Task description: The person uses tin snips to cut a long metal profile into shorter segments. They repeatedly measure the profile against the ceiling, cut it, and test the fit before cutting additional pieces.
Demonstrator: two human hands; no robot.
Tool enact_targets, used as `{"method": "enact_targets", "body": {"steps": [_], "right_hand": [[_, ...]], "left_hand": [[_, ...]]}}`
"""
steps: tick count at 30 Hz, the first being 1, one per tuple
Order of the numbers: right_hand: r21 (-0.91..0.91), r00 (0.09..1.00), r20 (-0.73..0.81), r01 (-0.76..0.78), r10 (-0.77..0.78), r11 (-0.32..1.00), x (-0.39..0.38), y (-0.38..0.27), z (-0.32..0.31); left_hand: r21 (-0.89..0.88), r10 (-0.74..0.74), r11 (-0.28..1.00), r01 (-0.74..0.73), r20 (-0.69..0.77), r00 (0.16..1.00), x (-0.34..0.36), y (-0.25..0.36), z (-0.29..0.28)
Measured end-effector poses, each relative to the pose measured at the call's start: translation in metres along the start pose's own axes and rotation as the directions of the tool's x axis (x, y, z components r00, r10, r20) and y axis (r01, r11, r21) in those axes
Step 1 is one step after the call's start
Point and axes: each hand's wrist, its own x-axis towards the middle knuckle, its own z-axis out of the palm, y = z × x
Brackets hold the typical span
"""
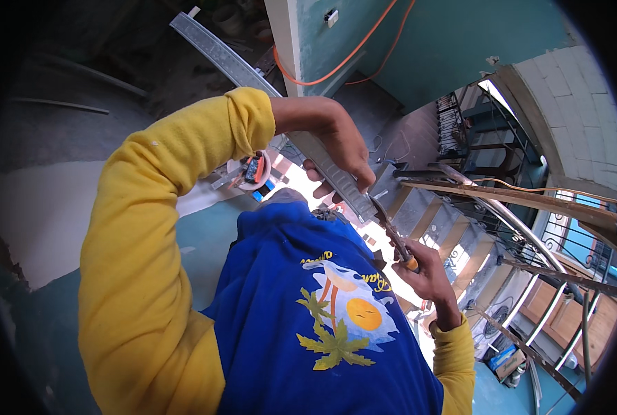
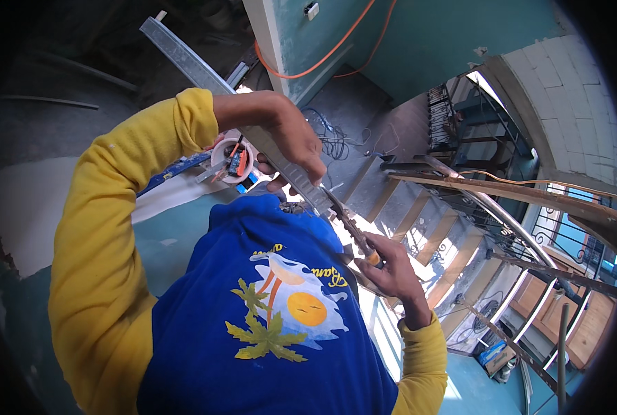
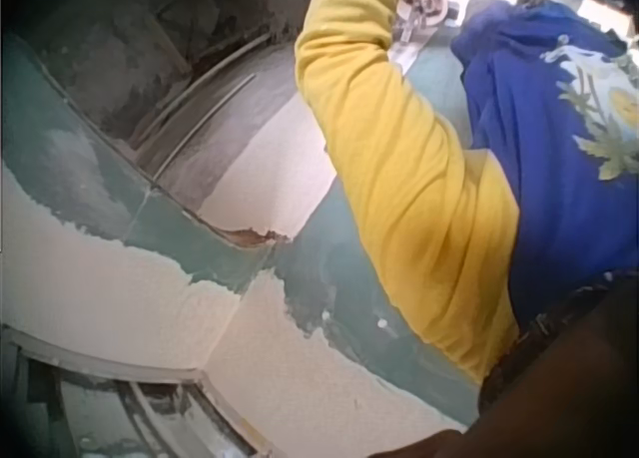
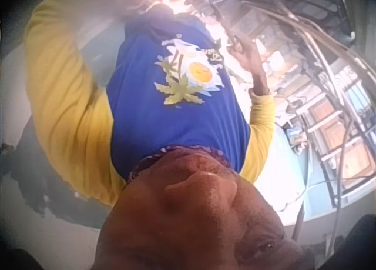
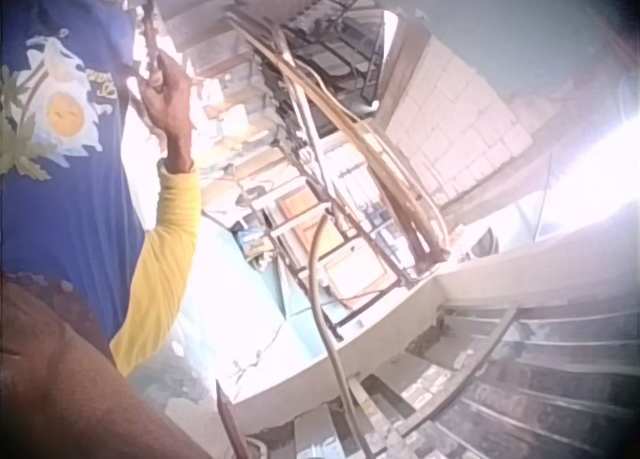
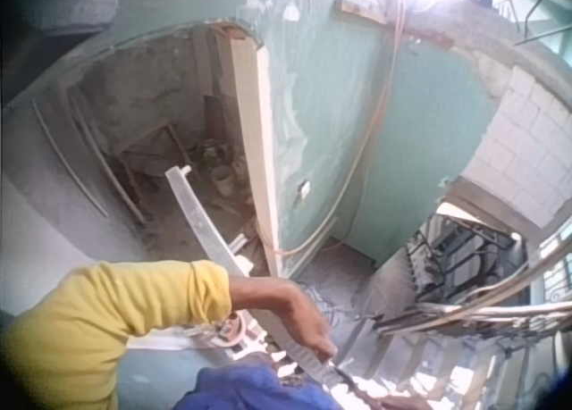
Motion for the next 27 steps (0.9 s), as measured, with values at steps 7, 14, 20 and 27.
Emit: {"method": "enact_targets", "body": {"steps": [7,14,20,27], "right_hand": [[-0.025,0.999,0.009,0.054,-0.054,0.998,0.0,0.001,0.003],[-0.02,0.996,0.033,0.08,-0.079,0.997,0.003,0.003,0.007],[-0.051,0.999,0.044,0.033,-0.031,0.998,0.005,-0.002,0.005],[-0.042,0.998,0.047,0.052,-0.05,0.998,0.006,-0.001,0.003]], "left_hand": [[0.022,0.091,0.996,-0.09,-0.089,0.992,0.02,-0.021,0.003],[0.013,0.034,0.999,-0.035,0.038,0.999,0.006,-0.008,0.003],[-0.003,0.034,0.999,-0.034,0.049,0.998,0.005,-0.009,0.003],[-0.012,0.0,1.0,0.001,0.092,0.996,0.006,-0.01,0.0]]}}
